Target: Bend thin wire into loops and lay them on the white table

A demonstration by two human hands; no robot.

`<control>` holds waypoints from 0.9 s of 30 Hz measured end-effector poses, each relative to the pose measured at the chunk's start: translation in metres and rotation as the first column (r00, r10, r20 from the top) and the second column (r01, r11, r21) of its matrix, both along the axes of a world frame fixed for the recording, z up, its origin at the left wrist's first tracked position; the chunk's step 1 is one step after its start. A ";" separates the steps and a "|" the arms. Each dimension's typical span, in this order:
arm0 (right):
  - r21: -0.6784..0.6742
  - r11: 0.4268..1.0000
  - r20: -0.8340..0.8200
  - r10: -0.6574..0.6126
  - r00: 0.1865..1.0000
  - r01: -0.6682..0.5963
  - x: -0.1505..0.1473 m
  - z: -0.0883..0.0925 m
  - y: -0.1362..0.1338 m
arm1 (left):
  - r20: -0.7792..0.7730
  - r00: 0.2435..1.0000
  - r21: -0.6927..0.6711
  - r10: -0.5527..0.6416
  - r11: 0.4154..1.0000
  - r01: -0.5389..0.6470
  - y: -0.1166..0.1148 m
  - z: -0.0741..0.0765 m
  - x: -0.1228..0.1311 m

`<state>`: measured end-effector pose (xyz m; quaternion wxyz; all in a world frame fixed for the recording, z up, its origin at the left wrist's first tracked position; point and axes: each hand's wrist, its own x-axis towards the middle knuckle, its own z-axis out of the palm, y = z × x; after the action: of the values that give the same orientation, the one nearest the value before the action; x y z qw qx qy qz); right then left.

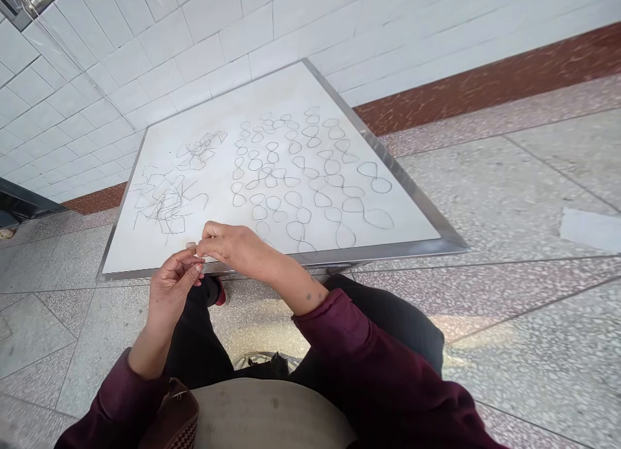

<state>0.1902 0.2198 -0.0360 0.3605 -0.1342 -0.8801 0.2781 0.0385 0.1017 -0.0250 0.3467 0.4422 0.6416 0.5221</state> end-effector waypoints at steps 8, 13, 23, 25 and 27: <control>-0.035 0.999 -0.010 0.022 1.000 -0.022 -0.001 -0.003 0.001 | 0.077 0.997 -0.006 0.019 1.000 -0.018 0.000 0.000 0.001; 0.017 1.000 0.017 0.004 1.000 -0.004 -0.001 -0.002 0.002 | 0.177 0.984 -0.042 -0.012 0.999 0.020 0.002 -0.002 0.000; -0.045 0.998 0.033 -0.050 0.998 0.052 -0.005 0.000 -0.001 | 0.150 0.988 -0.031 0.028 0.999 -0.023 0.003 -0.002 0.002; -0.047 0.997 0.023 -0.066 0.998 0.067 -0.006 0.000 -0.003 | 0.152 0.988 -0.034 0.023 0.999 -0.018 0.004 -0.002 0.002; -0.040 0.996 0.035 -0.078 0.996 0.079 -0.008 -0.001 -0.004 | 0.168 0.985 -0.022 0.028 0.999 -0.024 0.003 -0.002 0.002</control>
<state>0.1821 0.2153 -0.0369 0.3536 -0.1806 -0.8742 0.2795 0.0408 0.1048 -0.0272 0.3971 0.3848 0.6207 0.5558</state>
